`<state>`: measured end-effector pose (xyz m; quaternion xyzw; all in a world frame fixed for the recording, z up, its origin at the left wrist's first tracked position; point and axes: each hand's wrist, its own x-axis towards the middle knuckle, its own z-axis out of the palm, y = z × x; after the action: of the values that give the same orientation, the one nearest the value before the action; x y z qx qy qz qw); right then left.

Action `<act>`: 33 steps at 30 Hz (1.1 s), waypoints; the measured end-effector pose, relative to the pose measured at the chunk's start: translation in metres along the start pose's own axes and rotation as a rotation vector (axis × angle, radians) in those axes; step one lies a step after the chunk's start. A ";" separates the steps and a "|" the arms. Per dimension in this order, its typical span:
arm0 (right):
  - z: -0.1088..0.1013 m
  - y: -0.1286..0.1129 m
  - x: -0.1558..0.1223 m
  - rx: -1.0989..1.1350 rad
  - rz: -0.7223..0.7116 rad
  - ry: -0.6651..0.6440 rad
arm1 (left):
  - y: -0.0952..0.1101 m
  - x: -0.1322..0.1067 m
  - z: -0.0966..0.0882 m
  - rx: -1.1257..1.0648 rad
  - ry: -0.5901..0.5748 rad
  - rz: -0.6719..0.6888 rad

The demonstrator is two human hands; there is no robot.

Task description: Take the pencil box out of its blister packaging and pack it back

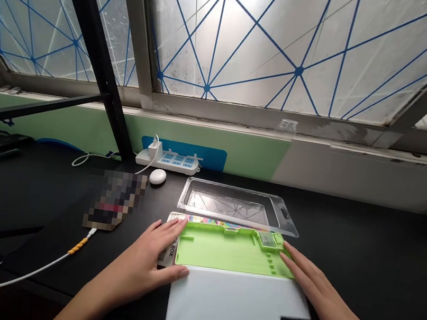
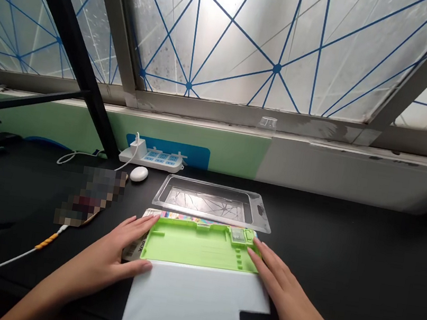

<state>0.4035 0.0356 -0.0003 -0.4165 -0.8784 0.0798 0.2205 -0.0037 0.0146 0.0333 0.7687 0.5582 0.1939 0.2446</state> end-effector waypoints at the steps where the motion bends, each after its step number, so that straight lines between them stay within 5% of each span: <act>1: 0.002 0.005 -0.003 0.016 0.068 -0.022 | 0.000 0.000 0.001 0.002 0.001 0.002; 13: -0.010 -0.017 0.005 0.184 0.271 0.147 | -0.005 -0.008 0.002 -0.230 0.091 -0.058; 17: -0.002 -0.015 0.008 0.085 0.263 0.141 | -0.004 -0.009 0.002 -0.319 0.089 -0.063; 21: 0.012 -0.005 0.010 -0.060 0.193 0.110 | 0.001 -0.005 0.004 -0.168 0.087 -0.044; 29: 0.005 -0.006 0.006 0.177 0.295 0.101 | -0.003 -0.001 0.010 0.120 0.391 0.380; 33: -0.015 -0.008 0.033 0.409 0.347 0.210 | 0.008 0.029 -0.004 0.145 0.397 0.394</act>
<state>0.3864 0.0546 0.0266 -0.5137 -0.7319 0.2481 0.3727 0.0089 0.0409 0.0415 0.8248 0.4475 0.3441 0.0325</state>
